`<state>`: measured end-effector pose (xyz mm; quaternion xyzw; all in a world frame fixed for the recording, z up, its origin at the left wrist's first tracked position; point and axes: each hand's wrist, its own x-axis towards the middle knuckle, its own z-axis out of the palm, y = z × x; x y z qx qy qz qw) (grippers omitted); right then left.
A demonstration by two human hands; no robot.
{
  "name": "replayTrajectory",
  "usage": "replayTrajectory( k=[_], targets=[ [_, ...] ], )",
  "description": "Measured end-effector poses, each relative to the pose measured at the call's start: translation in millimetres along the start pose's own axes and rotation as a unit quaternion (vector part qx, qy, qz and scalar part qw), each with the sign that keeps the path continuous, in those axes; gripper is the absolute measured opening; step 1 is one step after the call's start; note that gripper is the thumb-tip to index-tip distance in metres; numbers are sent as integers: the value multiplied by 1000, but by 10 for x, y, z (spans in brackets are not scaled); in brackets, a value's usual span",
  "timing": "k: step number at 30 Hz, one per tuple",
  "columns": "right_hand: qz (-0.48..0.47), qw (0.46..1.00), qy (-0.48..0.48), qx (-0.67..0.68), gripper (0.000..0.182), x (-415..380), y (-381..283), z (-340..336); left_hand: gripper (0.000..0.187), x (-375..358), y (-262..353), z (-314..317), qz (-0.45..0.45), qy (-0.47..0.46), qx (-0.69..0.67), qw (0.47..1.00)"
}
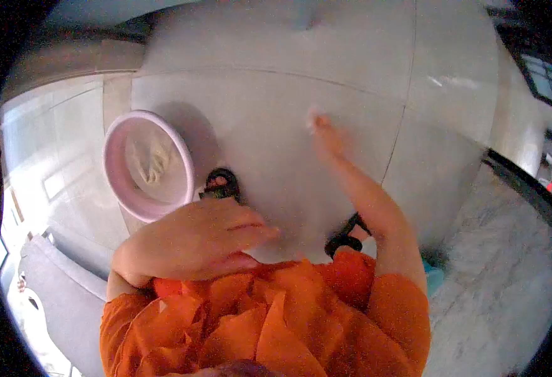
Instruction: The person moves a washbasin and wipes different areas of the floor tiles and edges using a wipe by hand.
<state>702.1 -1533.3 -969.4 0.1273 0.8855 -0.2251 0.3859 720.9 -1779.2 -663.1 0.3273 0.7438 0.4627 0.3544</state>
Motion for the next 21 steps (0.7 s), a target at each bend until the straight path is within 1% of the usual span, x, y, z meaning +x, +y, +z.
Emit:
replayTrajectory(
  k=[1,3,4,5,7,9,11,12,14,15,17,18,19,20,21],
  targets=[
    [-70,994,-61,-50,47,-269,-507,-75,40,-57,-43,-29,21,2,6,1000],
    [-198,976,-32,-81,44,-387,-920,-54,35,-208,-246,-19,63,35,31,997],
    [-257,963,59,-59,40,-252,-884,97,34,-267,-274,-78,64,50,40,996],
    [-312,938,147,-38,36,-119,-818,194,32,-308,-304,-124,65,64,46,995],
    [-300,911,272,-76,46,354,-659,1,30,-437,-426,-232,58,75,64,993],
    [-189,925,323,-70,42,461,-234,-399,29,-368,-392,-72,53,58,103,992],
    [-80,942,323,-45,36,645,260,-584,30,-395,-469,-93,41,82,129,987],
    [-44,941,331,-54,34,654,385,-696,30,-390,-517,-102,35,91,143,985],
    [23,936,342,-72,31,669,579,-866,30,-399,-677,-92,28,110,101,988],
    [39,944,324,-42,29,781,738,-931,29,-402,-729,-50,22,122,87,988],
    [80,958,275,21,28,1171,903,-923,29,-413,-903,-183,28,135,8,990],
    [101,947,304,-21,29,1168,627,-822,29,-431,-954,-215,27,138,-31,990],
    [121,933,332,-62,29,1057,33,-671,29,-439,-1027,-233,8,162,-40,986],
    [137,917,361,-103,30,1001,-377,-458,29,-449,-1128,-188,-10,188,-47,981],
    [39,905,393,-157,30,1170,-467,-196,29,-418,-1230,-164,-28,213,-54,975]
  ],
)
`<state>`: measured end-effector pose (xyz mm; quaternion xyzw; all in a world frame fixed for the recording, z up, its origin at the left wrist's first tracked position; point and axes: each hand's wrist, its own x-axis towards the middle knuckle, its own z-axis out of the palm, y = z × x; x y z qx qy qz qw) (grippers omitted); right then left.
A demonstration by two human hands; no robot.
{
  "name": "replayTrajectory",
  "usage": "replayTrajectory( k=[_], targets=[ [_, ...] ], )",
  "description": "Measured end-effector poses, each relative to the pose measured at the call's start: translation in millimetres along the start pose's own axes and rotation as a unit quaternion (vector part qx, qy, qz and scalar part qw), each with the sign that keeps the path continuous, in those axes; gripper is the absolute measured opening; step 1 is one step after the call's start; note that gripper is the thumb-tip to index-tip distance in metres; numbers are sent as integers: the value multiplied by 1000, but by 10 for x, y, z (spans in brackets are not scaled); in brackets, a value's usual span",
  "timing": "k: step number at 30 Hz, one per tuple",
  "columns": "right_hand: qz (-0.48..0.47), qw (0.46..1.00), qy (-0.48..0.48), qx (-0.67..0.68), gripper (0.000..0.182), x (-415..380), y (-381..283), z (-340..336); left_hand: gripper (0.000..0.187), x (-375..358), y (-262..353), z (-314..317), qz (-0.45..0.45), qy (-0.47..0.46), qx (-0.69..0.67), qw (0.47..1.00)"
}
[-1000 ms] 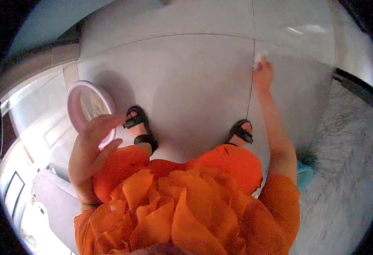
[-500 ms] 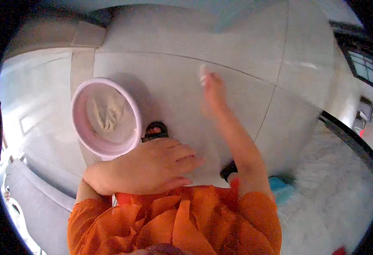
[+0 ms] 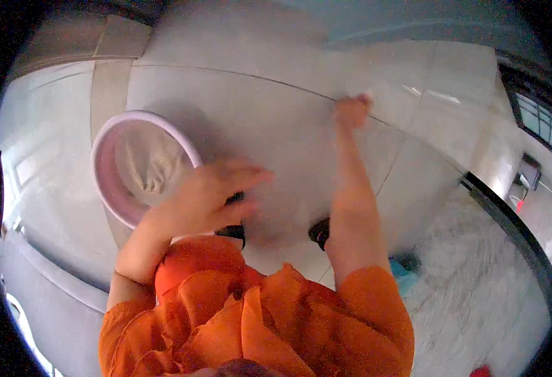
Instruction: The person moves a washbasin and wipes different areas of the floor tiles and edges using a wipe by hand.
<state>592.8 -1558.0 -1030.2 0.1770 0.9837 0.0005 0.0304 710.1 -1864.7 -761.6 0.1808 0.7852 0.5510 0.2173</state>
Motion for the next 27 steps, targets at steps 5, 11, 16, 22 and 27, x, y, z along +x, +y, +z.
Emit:
replayTrajectory(
  k=[5,11,16,22,27],
  targets=[
    [-238,962,-38,127,34,-101,-764,-155,34,682,-994,440,-23,176,85,980],
    [-219,925,-145,273,32,-368,-31,-859,38,1809,-1566,1187,19,214,242,946],
    [-115,927,-205,294,27,-1217,553,-1626,41,2253,-2072,1507,-79,268,365,888],
    [-33,898,-359,252,29,-1950,877,-2219,35,2373,-2169,751,21,237,410,880],
    [-37,892,-358,274,29,-2145,959,-2218,29,2971,-2210,240,104,198,397,890]
  ],
)
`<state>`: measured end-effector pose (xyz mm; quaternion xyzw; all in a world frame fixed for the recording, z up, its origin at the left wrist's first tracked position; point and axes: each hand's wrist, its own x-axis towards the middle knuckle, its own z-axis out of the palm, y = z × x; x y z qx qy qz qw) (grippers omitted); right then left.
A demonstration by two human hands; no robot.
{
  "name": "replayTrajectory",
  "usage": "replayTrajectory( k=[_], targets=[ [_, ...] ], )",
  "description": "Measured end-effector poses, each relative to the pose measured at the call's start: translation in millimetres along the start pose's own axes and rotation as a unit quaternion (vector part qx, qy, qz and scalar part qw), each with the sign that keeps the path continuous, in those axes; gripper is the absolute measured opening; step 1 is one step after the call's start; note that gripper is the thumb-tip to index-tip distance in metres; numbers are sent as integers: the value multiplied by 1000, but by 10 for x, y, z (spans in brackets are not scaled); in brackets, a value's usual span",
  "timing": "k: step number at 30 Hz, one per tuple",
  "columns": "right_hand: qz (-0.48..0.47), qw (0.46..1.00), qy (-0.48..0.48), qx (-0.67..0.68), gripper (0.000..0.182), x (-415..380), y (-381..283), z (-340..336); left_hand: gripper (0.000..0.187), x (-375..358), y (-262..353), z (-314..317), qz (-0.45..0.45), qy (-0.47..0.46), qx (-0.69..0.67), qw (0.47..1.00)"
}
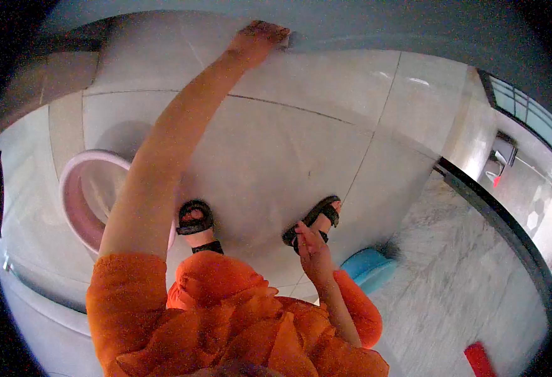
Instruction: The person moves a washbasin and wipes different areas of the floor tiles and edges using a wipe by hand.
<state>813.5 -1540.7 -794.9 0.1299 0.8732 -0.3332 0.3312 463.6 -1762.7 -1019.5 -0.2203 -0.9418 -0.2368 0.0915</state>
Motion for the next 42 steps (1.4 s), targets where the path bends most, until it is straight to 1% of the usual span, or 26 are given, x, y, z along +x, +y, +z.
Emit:
replayTrajectory(
  k=[1,2,4,5,6,8,11,14,17,18,19,21,22,24,27,29,30,33,36,39,42],
  targets=[
    [-10,1000,5,-6,29,30,9,0,31,163,56,-202,-35,-108,-16,993],
    [-19,1000,9,-10,28,67,5,5,33,217,109,-315,-69,-217,-31,973],
    [-28,999,24,-3,28,59,-19,7,38,-122,230,14,-85,-61,-23,994],
    [-28,999,34,6,28,80,-53,-10,41,-267,231,152,-92,21,-17,995],
    [-25,999,44,15,27,90,-97,-28,42,-400,258,130,-67,-8,20,997],
    [-21,999,34,13,27,94,-187,-54,45,-660,358,26,-23,-65,93,993],
    [-20,1000,17,-11,27,107,-262,-97,42,-434,330,-33,-62,-13,102,993],
    [-15,1000,18,-6,27,69,-292,-100,45,-91,238,-71,-72,-65,27,995],
    [-30,999,24,0,27,38,-305,-82,44,-138,167,233,-78,-42,8,996],
    [-43,999,26,1,27,68,-302,-61,44,-222,254,134,-142,-65,-69,985],
    [-45,999,25,6,27,84,-292,-42,44,-383,429,-27,-204,-89,-146,964],
    [-51,998,17,17,27,126,-253,15,44,-977,841,229,-92,-43,-19,995],
    [-52,999,10,10,27,137,-274,29,45,-1025,929,176,-75,-35,-22,996],
    [-53,999,-1,-5,28,150,-330,47,47,-991,1075,98,-40,-20,-31,999],
    [-71,997,-13,1,29,130,-283,96,50,-529,979,161,-14,-42,23,999],
    [-59,998,-30,10,30,169,-264,97,52,-346,902,328,-22,-35,21,999],
    [-50,998,-39,14,30,157,-273,91,53,-307,914,304,-25,-33,18,999],
    [-79,997,8,27,30,179,-437,58,53,-430,946,168,-38,-149,188,970],
    [-45,999,5,29,29,161,-358,36,51,-768,766,68,-132,-80,161,975],
    [-26,999,-8,29,29,150,-218,62,50,-806,401,-183,-76,-60,131,987],
    [-45,999,-10,17,28,185,-200,99,48,-335,204,-65,-92,-46,240,965]
  ],
)
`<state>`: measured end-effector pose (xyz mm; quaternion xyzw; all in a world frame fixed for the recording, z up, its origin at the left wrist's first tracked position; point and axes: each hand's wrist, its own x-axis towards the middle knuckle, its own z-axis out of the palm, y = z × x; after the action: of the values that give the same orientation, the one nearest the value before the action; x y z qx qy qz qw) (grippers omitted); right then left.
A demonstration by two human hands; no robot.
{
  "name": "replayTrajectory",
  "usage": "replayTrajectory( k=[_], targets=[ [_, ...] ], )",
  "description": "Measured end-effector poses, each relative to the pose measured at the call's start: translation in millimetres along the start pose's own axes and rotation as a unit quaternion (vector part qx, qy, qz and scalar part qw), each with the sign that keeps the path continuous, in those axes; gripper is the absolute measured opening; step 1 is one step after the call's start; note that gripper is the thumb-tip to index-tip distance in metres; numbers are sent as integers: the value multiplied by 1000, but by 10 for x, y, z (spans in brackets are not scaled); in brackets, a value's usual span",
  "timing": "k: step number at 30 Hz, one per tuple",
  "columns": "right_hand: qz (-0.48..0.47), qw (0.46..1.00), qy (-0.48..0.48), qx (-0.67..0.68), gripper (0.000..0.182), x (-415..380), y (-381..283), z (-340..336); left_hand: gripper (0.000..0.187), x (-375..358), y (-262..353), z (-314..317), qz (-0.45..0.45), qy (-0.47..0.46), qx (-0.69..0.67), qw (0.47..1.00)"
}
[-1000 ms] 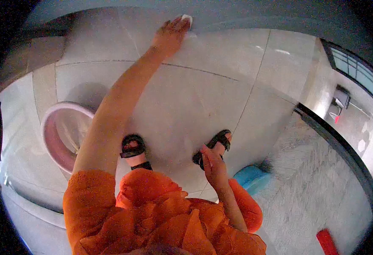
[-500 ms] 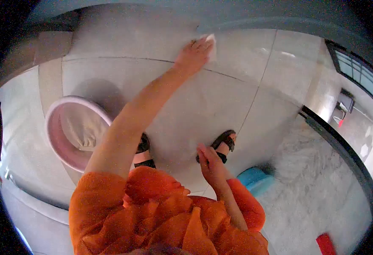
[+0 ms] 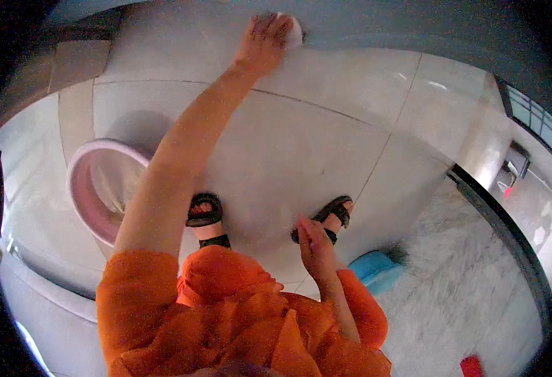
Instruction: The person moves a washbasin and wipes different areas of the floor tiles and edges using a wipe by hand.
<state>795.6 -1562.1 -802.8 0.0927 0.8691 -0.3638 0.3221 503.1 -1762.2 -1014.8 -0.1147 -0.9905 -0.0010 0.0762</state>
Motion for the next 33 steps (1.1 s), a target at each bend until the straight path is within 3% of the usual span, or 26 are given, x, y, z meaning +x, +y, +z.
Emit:
replayTrajectory(
  k=[3,7,10,15,17,19,22,24,26,28,31,33],
  targets=[
    [-33,999,29,7,25,10,-116,-35,46,215,-10,-18,-41,-79,-94,992],
    [-26,999,34,10,22,91,-268,-87,49,-803,-4,-237,-159,-46,-126,978],
    [-47,998,9,-35,22,98,-193,-45,51,-916,-71,-282,-147,-52,-151,976],
    [-92,995,-8,-41,21,136,-415,-55,52,-104,-252,-21,-142,-41,-96,984],
    [-79,995,3,-61,21,113,-515,-87,55,-410,-68,-223,-132,-99,-69,984],
    [-81,996,13,-46,22,182,-574,-89,54,-939,128,-424,-120,-119,-129,977],
    [-66,997,-2,-35,24,193,-527,-62,53,-1043,75,-307,-119,-44,-195,973],
    [-51,994,-43,-90,26,115,-502,-53,53,-638,-134,-101,-106,-19,-104,989],
    [-75,995,-27,-53,26,97,-538,-26,50,-154,-361,16,-120,-42,-41,991],
    [-72,997,-14,-37,26,48,-587,1,51,-130,-383,58,-140,-134,-130,972],
    [-55,998,0,-18,26,142,-724,-44,51,-646,-190,-209,-147,-118,-93,978],
    [-31,999,18,16,26,144,-707,13,50,-1151,-77,-388,-166,-102,-164,967]
  ],
)
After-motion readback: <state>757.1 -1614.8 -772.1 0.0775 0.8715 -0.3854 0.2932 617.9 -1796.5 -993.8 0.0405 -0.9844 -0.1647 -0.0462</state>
